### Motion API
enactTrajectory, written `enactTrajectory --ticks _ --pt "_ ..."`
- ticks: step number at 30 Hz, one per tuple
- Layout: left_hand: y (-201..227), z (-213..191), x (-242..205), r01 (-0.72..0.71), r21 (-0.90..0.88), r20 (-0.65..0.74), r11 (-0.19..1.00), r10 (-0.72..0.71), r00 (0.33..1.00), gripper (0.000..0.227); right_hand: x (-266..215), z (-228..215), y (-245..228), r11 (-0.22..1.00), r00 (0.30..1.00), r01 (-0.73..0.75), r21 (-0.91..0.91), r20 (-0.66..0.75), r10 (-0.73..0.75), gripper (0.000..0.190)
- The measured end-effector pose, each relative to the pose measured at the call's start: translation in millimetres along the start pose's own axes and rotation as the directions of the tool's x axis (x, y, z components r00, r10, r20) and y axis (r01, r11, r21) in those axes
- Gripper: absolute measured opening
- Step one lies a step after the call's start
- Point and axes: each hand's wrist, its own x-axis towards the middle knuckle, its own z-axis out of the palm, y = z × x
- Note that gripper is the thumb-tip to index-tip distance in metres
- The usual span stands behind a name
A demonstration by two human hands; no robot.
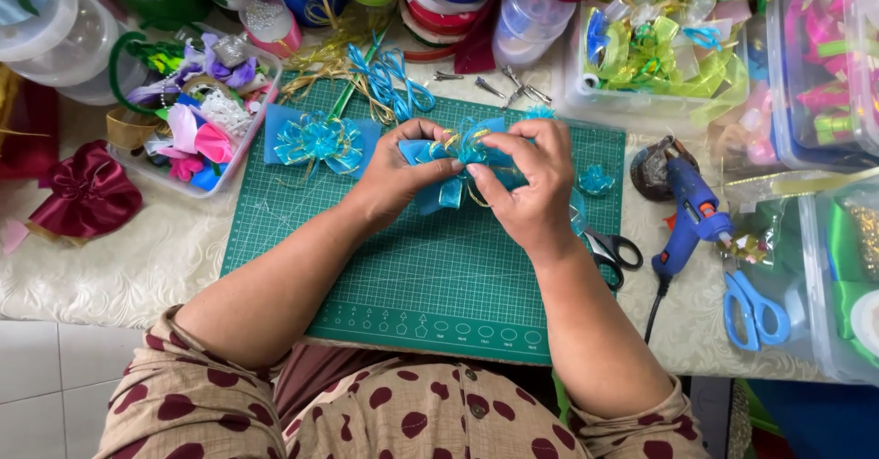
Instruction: Assembling decorative blue ribbon bows by folding and tying them with gold wire on a craft table.
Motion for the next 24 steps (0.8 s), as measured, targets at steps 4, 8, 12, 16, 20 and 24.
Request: enactTrajectory --ticks 4,8,12,16,20,24 --pt "2 -1 0 -0.008 0.038 0.023 0.999 0.007 1.0 0.04 -2 4 2 0.99 0.995 -0.091 0.112 0.036 0.088 0.013" --pt "3 -8 5 -0.026 0.094 0.06 0.995 0.02 0.998 0.043 -4 6 4 0.967 0.984 -0.177 0.182 0.053 0.17 0.013" --pt "-3 -10 6 -0.021 0.12 0.057 0.993 0.015 0.998 0.046 -9 10 8 0.935 0.966 -0.257 0.245 0.084 0.244 0.012" --pt "-5 -9 3 0.003 0.141 0.023 0.99 -0.006 1.0 0.048 -9 13 5 0.899 0.94 -0.34 0.275 0.097 0.326 0.011" --pt "-6 -6 1 0.0 0.146 0.007 0.989 -0.001 1.0 0.046 -9 15 2 0.9 0.934 -0.357 0.249 0.065 0.352 0.012" --pt "-5 -2 -2 0.039 0.104 -0.02 0.994 -0.037 0.999 0.046 -9 15 -2 0.869 0.911 -0.41 0.276 0.08 0.404 0.01"
